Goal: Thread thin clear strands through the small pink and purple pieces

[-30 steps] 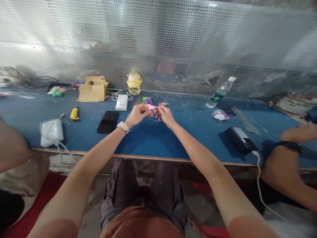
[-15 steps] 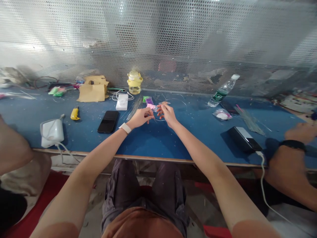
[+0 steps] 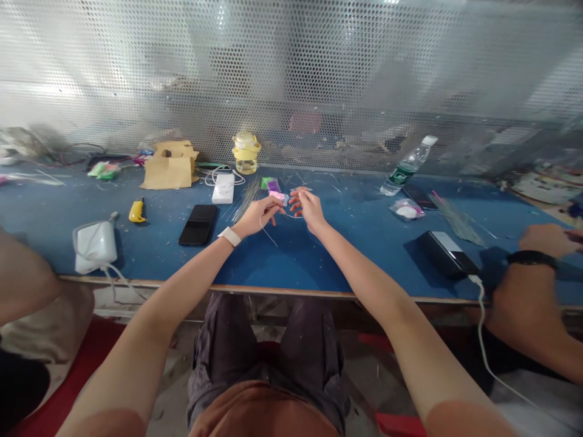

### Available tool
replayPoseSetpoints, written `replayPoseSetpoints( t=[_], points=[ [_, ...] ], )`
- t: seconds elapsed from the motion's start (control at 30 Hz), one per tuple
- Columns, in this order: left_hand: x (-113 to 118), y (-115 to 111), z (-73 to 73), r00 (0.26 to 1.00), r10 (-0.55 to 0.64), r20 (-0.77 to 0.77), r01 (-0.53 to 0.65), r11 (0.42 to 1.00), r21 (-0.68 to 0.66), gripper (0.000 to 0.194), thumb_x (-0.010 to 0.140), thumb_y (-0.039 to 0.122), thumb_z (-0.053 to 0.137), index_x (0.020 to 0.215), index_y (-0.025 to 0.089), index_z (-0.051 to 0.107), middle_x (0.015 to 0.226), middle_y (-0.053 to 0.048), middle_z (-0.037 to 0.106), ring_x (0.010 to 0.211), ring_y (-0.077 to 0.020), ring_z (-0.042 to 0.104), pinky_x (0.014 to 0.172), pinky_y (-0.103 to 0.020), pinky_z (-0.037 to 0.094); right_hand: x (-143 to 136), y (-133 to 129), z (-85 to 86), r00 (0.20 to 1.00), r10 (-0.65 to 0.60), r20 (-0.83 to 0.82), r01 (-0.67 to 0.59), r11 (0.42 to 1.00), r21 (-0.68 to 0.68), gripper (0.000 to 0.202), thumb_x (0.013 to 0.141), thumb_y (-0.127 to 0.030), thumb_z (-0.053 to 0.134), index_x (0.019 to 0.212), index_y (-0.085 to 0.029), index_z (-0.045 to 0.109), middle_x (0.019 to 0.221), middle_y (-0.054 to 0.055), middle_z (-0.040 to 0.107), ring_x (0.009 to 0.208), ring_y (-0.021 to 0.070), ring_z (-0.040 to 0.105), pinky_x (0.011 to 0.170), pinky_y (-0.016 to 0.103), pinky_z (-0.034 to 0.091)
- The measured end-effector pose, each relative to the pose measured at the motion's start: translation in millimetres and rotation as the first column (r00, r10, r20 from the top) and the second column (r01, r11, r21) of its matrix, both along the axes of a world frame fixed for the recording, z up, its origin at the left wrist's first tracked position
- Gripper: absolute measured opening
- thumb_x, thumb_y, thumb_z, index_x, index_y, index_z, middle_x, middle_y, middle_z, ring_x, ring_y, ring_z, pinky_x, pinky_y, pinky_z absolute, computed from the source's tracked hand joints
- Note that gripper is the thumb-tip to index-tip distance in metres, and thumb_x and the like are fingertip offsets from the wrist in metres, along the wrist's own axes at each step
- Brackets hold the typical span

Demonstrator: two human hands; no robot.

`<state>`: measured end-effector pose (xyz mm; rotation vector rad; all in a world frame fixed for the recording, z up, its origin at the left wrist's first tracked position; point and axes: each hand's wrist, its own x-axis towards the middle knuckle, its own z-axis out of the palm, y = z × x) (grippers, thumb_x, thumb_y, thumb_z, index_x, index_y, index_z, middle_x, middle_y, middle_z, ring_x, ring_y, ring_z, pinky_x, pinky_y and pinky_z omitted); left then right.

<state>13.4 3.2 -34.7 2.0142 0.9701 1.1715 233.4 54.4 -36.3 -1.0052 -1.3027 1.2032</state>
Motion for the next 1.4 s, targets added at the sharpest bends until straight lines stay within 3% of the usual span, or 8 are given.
replayPoseSetpoints(
  t=[0.23,0.4,0.67,0.93,1.13,1.2,1.3,1.4],
  points=[
    [2.0,-1.5,-1.2,0.992,-0.063,-0.109,0.069,0.996,0.048,0.022,0.117,0.029,0.053,0.125,0.024,0.073,0.122,-0.008,0.088,0.071,-0.0163,0.083,0.08,-0.032,0.063,-1.2,1.5,1.7,0.999,-0.039,-0.018,0.038,0.999,-0.033,0.03,0.121,-0.041,0.062,0.103,-0.021,0.075,0.087,0.002,0.077,0.059,0.0097,0.067,0.048,0.02,0.046],
    [5.2,-6.0,-0.7,0.981,-0.062,-0.182,0.075,0.995,0.065,0.021,0.108,0.023,0.063,0.126,0.024,0.073,0.122,-0.008,0.088,0.075,-0.0191,0.084,0.081,-0.033,0.065,-6.2,-1.7,5.5,0.997,-0.067,-0.029,0.064,0.994,-0.091,0.029,0.12,-0.034,0.061,0.098,-0.02,0.075,0.084,0.003,0.078,0.057,0.0099,0.066,0.046,0.02,0.044],
    [8.8,-8.3,0.3,0.973,-0.094,-0.212,0.117,0.988,0.099,0.026,0.117,0.039,0.056,0.127,0.022,0.073,0.11,-0.008,0.087,0.074,-0.0192,0.082,0.08,-0.032,0.062,-14.5,-15.4,20.3,0.994,-0.087,-0.072,0.076,0.985,-0.152,0.036,0.121,-0.019,0.052,0.095,-0.018,0.076,0.082,0.002,0.08,0.054,0.008,0.064,0.046,0.02,0.043],
    [9.1,-7.7,1.2,0.966,-0.139,-0.216,0.163,0.982,0.095,0.03,0.122,0.038,0.046,0.122,0.02,0.07,0.113,-0.009,0.088,0.067,-0.0171,0.08,0.081,-0.031,0.063,-16.1,-20.2,24.0,0.993,-0.075,-0.091,0.063,0.99,-0.124,0.035,0.12,-0.019,0.053,0.095,-0.018,0.077,0.078,0.0,0.076,0.055,0.0079,0.063,0.046,0.02,0.043],
    [4.0,-3.0,1.8,0.99,-0.013,-0.141,0.029,0.993,0.114,0.033,0.124,0.036,0.044,0.127,0.018,0.071,0.114,-0.009,0.089,0.065,-0.0146,0.079,0.076,-0.026,0.062,-14.0,-15.2,14.6,0.995,0.086,-0.051,-0.09,0.993,-0.077,0.01,0.108,-0.028,0.076,0.115,-0.021,0.075,0.088,0.0,0.081,0.063,0.0128,0.072,0.048,0.023,0.049],
    [1.2,-0.8,1.1,0.998,0.038,-0.056,-0.032,0.993,0.111,0.034,0.124,0.037,0.044,0.129,0.017,0.071,0.117,-0.011,0.088,0.064,-0.0138,0.078,0.07,-0.024,0.061,-12.8,-12.7,8.9,0.988,0.153,-0.001,-0.153,0.988,-0.036,0.026,0.1,-0.037,0.086,0.116,-0.022,0.073,0.085,0.0,0.081,0.064,0.0148,0.073,0.05,0.025,0.051],
    [-2.0,2.0,-0.2,0.993,0.115,0.031,-0.118,0.985,0.123,0.032,0.124,0.038,0.046,0.126,0.017,0.07,0.116,-0.011,0.087,0.062,-0.0132,0.078,0.064,-0.023,0.058,-10.8,-11.1,1.4,0.963,0.235,0.13,-0.249,0.963,0.105,0.051,0.087,-0.065,0.096,0.102,-0.023,0.072,0.08,0.001,0.08,0.064,0.0159,0.073,0.057,0.028,0.056],
    [-3.0,2.6,-0.1,0.99,0.133,0.045,-0.138,0.981,0.139,0.028,0.124,0.034,0.048,0.125,0.017,0.069,0.11,-0.01,0.087,0.061,-0.0128,0.077,0.067,-0.024,0.059,-8.2,-11.2,-2.0,0.941,0.213,0.262,-0.285,0.916,0.282,0.065,0.082,-0.084,0.093,0.095,-0.024,0.072,0.077,0.002,0.079,0.066,0.0174,0.072,0.065,0.032,0.058]
  ],
)
